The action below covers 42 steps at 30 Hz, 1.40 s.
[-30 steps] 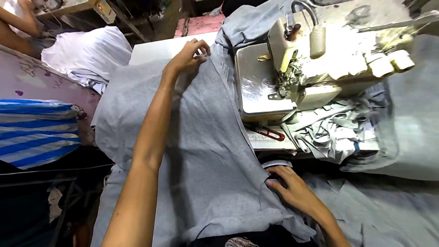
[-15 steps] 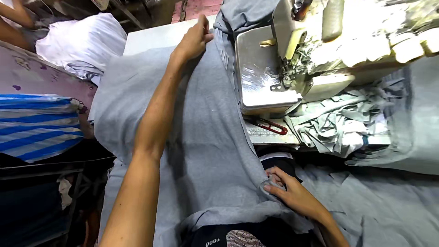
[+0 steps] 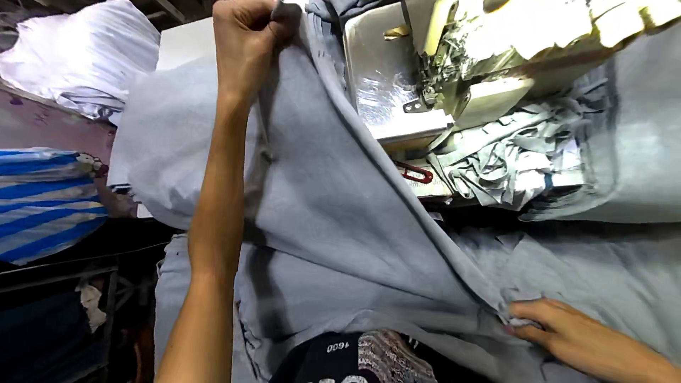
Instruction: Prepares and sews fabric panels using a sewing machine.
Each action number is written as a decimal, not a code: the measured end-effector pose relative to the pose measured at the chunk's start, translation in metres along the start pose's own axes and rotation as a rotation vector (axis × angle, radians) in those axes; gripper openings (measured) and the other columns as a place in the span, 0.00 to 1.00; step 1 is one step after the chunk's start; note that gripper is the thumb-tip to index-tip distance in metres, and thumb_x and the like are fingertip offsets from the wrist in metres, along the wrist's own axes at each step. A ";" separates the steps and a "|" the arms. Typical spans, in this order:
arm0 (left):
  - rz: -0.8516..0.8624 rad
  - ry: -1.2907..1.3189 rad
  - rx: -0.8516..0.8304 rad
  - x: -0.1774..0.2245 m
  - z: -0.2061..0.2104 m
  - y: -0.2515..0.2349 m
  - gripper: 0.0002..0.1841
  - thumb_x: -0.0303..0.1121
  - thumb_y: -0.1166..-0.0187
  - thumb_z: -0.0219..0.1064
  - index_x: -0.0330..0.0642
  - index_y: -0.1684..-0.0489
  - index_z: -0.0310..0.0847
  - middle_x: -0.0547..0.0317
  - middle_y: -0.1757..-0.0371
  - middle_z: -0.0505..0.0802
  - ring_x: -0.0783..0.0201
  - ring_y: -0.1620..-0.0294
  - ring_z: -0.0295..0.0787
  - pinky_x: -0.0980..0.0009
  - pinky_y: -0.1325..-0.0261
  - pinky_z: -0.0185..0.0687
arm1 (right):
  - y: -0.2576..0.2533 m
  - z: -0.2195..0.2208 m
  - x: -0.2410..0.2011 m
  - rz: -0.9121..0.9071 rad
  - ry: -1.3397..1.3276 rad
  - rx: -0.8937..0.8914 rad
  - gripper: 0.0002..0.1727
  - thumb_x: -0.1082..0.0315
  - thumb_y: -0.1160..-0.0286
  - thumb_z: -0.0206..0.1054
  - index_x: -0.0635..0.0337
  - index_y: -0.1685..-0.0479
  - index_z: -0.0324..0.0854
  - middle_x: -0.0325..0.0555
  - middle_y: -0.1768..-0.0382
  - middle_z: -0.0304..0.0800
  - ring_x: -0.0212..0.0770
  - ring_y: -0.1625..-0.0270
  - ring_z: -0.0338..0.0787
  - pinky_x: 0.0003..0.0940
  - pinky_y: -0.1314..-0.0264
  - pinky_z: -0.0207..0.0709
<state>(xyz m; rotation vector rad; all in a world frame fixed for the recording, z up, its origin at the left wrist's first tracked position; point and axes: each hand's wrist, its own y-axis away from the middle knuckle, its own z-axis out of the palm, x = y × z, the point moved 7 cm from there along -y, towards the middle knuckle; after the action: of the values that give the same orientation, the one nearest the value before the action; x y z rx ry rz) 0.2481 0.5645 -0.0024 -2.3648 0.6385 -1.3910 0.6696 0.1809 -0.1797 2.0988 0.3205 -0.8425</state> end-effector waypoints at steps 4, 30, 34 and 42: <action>0.229 -0.179 -0.065 0.062 0.051 0.048 0.07 0.28 0.20 0.66 0.36 0.59 0.91 0.59 0.62 0.95 0.77 0.61 0.89 0.78 0.53 0.84 | -0.006 0.009 0.042 0.435 0.170 -0.039 0.21 0.48 0.20 0.69 0.60 0.55 0.90 0.63 0.60 0.91 0.68 0.51 0.90 0.73 0.48 0.76; -0.194 -0.678 -0.573 -0.003 0.111 0.039 0.25 0.32 0.33 0.78 0.32 0.36 0.80 0.37 0.44 0.90 0.33 0.33 0.80 0.34 0.30 0.70 | -0.123 0.015 -0.078 -0.067 0.273 0.254 0.18 0.53 0.14 0.61 0.54 0.38 0.85 0.53 0.49 0.88 0.59 0.40 0.86 0.58 0.38 0.79; -0.129 -0.517 -0.480 0.006 0.093 0.045 0.18 0.37 0.24 0.74 0.31 0.45 0.85 0.37 0.52 0.91 0.40 0.45 0.88 0.41 0.37 0.78 | -0.123 0.022 -0.075 -0.092 0.231 0.315 0.17 0.56 0.16 0.65 0.56 0.39 0.85 0.56 0.48 0.87 0.61 0.40 0.86 0.59 0.38 0.80; 0.290 0.251 -0.128 0.100 0.042 0.106 0.08 0.20 0.21 0.66 0.35 0.49 0.77 0.62 0.56 0.89 0.75 0.54 0.87 0.74 0.46 0.86 | -0.087 -0.086 -0.192 -0.569 -0.048 0.926 0.28 0.49 0.22 0.72 0.57 0.29 0.80 0.47 0.38 0.88 0.40 0.35 0.86 0.42 0.32 0.81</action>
<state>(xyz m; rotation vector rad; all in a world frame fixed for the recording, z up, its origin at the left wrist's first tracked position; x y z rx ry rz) 0.3051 0.4238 0.0002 -2.0968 1.1200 -1.5624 0.5239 0.3148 -0.0679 2.8762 0.5983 -1.5952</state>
